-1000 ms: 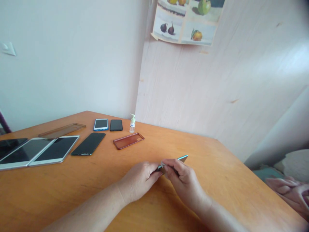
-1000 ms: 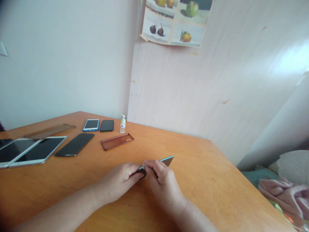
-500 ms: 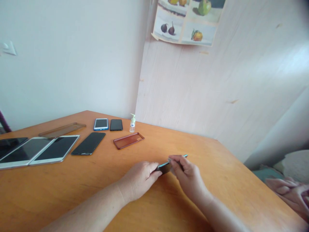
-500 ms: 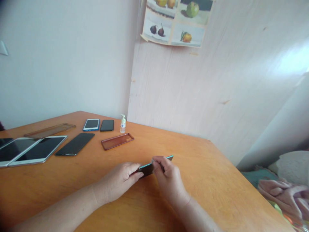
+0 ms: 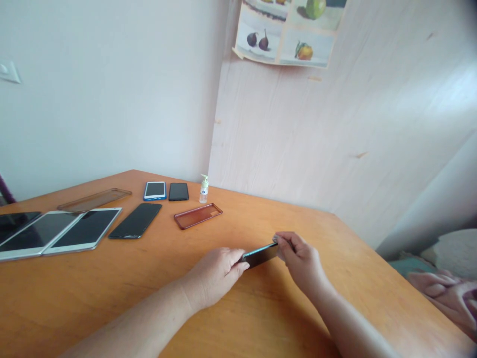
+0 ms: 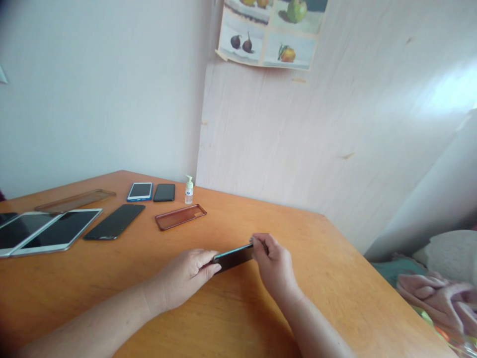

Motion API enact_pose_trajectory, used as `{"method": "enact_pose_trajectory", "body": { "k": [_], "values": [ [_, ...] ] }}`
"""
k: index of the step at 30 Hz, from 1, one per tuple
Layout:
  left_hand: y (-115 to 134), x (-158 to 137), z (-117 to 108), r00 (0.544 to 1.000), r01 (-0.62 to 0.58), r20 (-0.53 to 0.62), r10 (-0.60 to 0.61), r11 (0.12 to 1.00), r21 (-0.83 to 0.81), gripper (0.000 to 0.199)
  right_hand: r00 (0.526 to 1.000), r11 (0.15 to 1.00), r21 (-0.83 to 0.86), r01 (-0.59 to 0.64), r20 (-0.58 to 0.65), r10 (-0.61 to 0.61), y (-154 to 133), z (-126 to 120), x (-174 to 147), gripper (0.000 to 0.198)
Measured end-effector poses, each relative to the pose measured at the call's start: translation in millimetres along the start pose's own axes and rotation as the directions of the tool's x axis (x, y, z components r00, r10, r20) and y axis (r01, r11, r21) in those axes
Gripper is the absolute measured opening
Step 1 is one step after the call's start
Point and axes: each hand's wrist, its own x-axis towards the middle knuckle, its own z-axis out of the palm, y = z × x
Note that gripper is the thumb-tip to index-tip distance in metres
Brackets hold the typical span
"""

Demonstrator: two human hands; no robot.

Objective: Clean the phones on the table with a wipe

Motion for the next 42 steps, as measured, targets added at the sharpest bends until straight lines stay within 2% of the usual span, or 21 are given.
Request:
{"method": "enact_pose_trajectory", "body": {
  "k": [2,4,6,9,11,13,15,18,19,21,23,25,28,30,33,35,37,40,42],
  "values": [
    [0.7,-0.6,0.1,1.000,0.001,-0.010,-0.001,1.000,-0.025,0.019,0.983,0.993,0.035,0.115,0.141,-0.118,-13.7,15.1,-15.5,0.028],
    [1.1,-1.0,0.2,1.000,-0.021,-0.016,0.020,0.998,-0.060,0.018,0.944,0.976,0.055,0.209,0.249,-0.216,-25.8,27.2,-27.2,0.024],
    [1.2,-1.0,0.4,0.999,-0.034,-0.018,0.033,0.997,-0.072,0.018,0.938,0.974,0.044,0.221,0.265,-0.225,-29.8,30.0,-28.8,0.023],
    [0.5,-0.4,0.5,1.000,-0.009,-0.013,0.008,1.000,-0.025,0.019,0.993,0.998,-0.011,0.067,0.099,-0.066,-17.2,15.1,-12.2,0.028],
    [0.1,0.1,0.4,1.000,-0.003,-0.003,0.003,1.000,0.005,0.020,0.999,0.999,-0.041,-0.036,-0.034,0.035,-3.3,-0.5,3.1,0.032],
    [0.2,0.3,0.2,1.000,-0.007,0.007,0.007,1.000,0.016,0.020,0.994,0.996,-0.059,-0.062,-0.098,0.056,7.0,-11.2,13.1,0.033],
    [0.9,0.1,0.1,1.000,-0.003,0.011,0.003,1.000,0.020,0.020,0.994,0.997,-0.063,-0.051,-0.101,0.044,8.5,-11.3,12.9,0.033],
    [2.7,-0.7,-0.2,1.000,0.010,0.003,-0.010,1.000,0.013,0.019,1.000,0.999,-0.028,0.020,0.006,-0.020,-6.4,6.9,-5.4,0.031],
    [3.4,-1.0,-0.4,1.000,0.007,-0.001,-0.007,1.000,0.002,0.019,0.993,0.997,0.001,0.079,0.087,-0.079,-14.2,14.6,-13.7,0.029],
    [4.7,-1.4,-0.7,1.000,-0.014,-0.011,0.014,1.000,-0.024,0.019,0.958,0.982,0.032,0.186,0.218,-0.189,-28.5,26.8,-27.5,0.024],
    [5.4,-1.6,-1.0,1.000,-0.026,-0.014,0.026,0.999,-0.037,0.019,0.933,0.972,0.029,0.233,0.275,-0.232,-35.0,30.3,-32.2,0.022],
    [5.6,-1.5,-1.3,1.000,-0.007,-0.008,0.007,1.000,-0.022,0.020,0.958,0.982,-0.020,0.186,0.226,-0.177,-29.6,23.4,-25.5,0.023],
    [5.6,-1.1,-1.5,1.000,0.021,0.007,-0.021,1.000,0.008,0.021,1.000,0.995,-0.103,0.003,0.027,0.000,-5.9,0.3,-2.2,0.030],
    [5.6,-0.9,-1.4,1.000,0.020,0.013,-0.020,1.000,0.014,0.021,0.997,0.991,-0.129,-0.045,-0.065,0.037,9.2,-14.4,11.8,0.033],
    [5.1,-0.9,-1.0,1.000,0.020,0.015,-0.021,1.000,0.016,0.021,0.995,0.989,-0.143,-0.047,-0.099,0.033,15.5,-19.0,16.1,0.034],
    [4.7,-1.0,-0.6,1.000,0.026,0.010,-0.026,1.000,0.015,0.020,0.999,0.992,-0.125,-0.007,-0.045,0.001,7.6,-8.2,6.3,0.033],
    [4.5,-1.0,-0.5,1.000,0.030,0.007,-0.030,1.000,0.007,0.019,0.995,0.995,-0.070,0.076,0.070,-0.071,-6.3,8.1,-8.7,0.031],
    [4.8,-0.9,-1.1,1.000,-0.004,0.011,0.005,0.999,-0.042,0.019,0.952,0.979,-0.002,0.204,0.235,-0.198,-24.7,25.7,-25.5,0.026],
    [4.9,-0.7,-1.8,1.000,-0.014,0.012,0.014,0.999,-0.049,0.019,0.952,0.978,-0.023,0.208,0.235,-0.197,-26.5,25.3,-25.0,0.025]
  ]
}}
